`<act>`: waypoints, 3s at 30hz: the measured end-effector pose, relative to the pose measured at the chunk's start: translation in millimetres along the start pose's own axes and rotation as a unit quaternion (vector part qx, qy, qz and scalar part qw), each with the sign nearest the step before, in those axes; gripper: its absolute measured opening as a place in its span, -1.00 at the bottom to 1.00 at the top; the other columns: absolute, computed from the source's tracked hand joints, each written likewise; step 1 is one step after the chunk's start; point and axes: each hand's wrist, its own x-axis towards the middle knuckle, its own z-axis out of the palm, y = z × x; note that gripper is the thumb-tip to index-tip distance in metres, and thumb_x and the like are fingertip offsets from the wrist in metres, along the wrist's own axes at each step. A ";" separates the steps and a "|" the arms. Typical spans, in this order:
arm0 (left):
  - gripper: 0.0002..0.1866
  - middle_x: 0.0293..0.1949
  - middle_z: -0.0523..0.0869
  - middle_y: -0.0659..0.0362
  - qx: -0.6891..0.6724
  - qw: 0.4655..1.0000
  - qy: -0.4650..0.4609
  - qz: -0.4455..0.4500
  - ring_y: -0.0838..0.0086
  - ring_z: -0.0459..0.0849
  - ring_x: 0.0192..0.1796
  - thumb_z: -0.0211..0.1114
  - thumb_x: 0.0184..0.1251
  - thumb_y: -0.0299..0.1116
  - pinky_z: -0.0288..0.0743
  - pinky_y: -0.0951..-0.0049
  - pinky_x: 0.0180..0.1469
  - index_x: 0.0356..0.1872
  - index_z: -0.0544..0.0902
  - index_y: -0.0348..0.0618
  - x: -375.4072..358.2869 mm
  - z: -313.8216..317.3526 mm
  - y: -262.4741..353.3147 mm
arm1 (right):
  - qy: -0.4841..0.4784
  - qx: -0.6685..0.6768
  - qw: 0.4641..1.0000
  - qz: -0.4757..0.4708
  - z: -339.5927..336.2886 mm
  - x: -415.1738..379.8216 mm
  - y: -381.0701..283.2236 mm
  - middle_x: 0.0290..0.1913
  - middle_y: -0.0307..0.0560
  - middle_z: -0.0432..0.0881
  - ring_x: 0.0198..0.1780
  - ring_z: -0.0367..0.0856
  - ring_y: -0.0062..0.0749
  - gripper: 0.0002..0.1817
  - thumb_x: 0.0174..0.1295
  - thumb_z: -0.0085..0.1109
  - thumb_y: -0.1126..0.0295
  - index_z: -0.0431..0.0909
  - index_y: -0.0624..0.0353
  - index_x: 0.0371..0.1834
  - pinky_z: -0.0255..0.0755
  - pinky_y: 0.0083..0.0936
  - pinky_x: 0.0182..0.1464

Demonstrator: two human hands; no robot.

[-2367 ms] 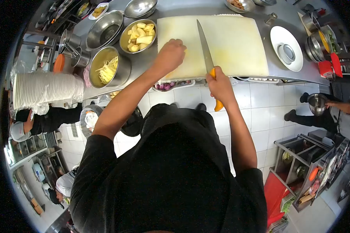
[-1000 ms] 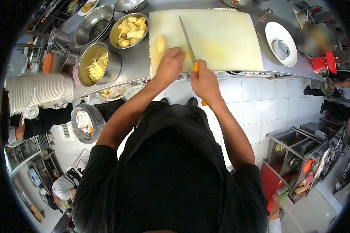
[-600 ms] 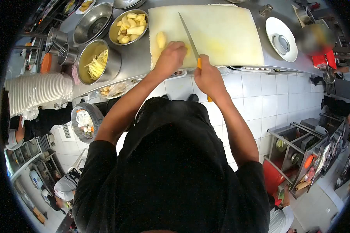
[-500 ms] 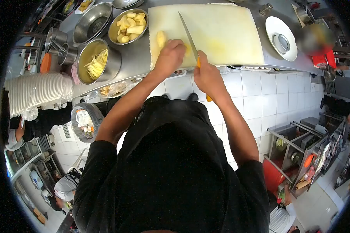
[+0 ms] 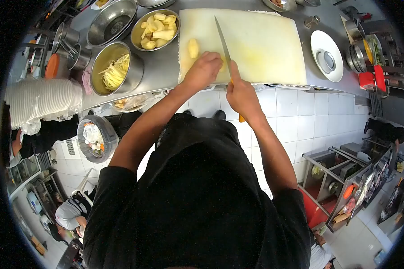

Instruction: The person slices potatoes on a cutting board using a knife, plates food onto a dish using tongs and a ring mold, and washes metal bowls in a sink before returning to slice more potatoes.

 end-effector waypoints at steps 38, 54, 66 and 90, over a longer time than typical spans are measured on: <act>-0.97 -0.37 0.55 0.09 -0.012 0.999 0.048 -0.019 0.18 0.50 -0.25 0.20 -0.03 -0.59 0.45 0.29 -0.16 -0.51 0.58 -0.28 -4.4 0.7 1.3 | -0.009 -0.012 1.000 0.025 12.2 17.8 -6.1 -0.36 0.40 0.57 -0.32 0.55 0.30 -0.25 0.17 -0.07 0.48 -0.14 0.10 0.45 0.39 -0.02 -0.18; -0.92 -0.33 0.54 0.09 0.029 0.998 0.049 -0.002 0.20 0.48 -0.20 0.20 -0.09 -0.59 0.44 0.28 -0.14 -0.49 0.58 -0.25 -6.4 -1.5 3.3 | -0.018 -0.018 1.000 0.018 7.5 21.2 -9.4 -0.26 0.39 0.59 -0.25 0.57 0.25 -0.23 0.17 -0.11 0.48 -0.20 0.12 0.46 0.41 -0.07 -0.14; -0.92 -0.49 0.50 0.09 -0.017 0.996 0.083 -0.021 0.17 0.49 -0.30 0.19 -0.12 -0.63 0.44 0.27 -0.22 -0.63 0.48 -0.25 -4.6 0.4 2.6 | -0.006 -0.003 1.000 0.018 16.0 27.5 -7.6 -0.30 0.41 0.58 -0.28 0.56 0.27 -0.22 0.15 -0.11 0.49 -0.19 0.08 0.46 0.41 -0.08 -0.17; -0.92 -0.43 0.55 0.09 -0.017 0.998 0.035 -0.049 0.17 0.50 -0.25 0.18 -0.15 -0.64 0.44 0.28 -0.16 -0.57 0.54 -0.26 -6.6 -4.4 2.5 | -0.016 0.005 1.000 0.018 7.8 43.5 -17.8 -0.43 0.35 0.57 -0.38 0.56 0.22 -0.25 0.16 -0.13 0.49 -0.18 0.17 0.45 0.41 -0.10 -0.28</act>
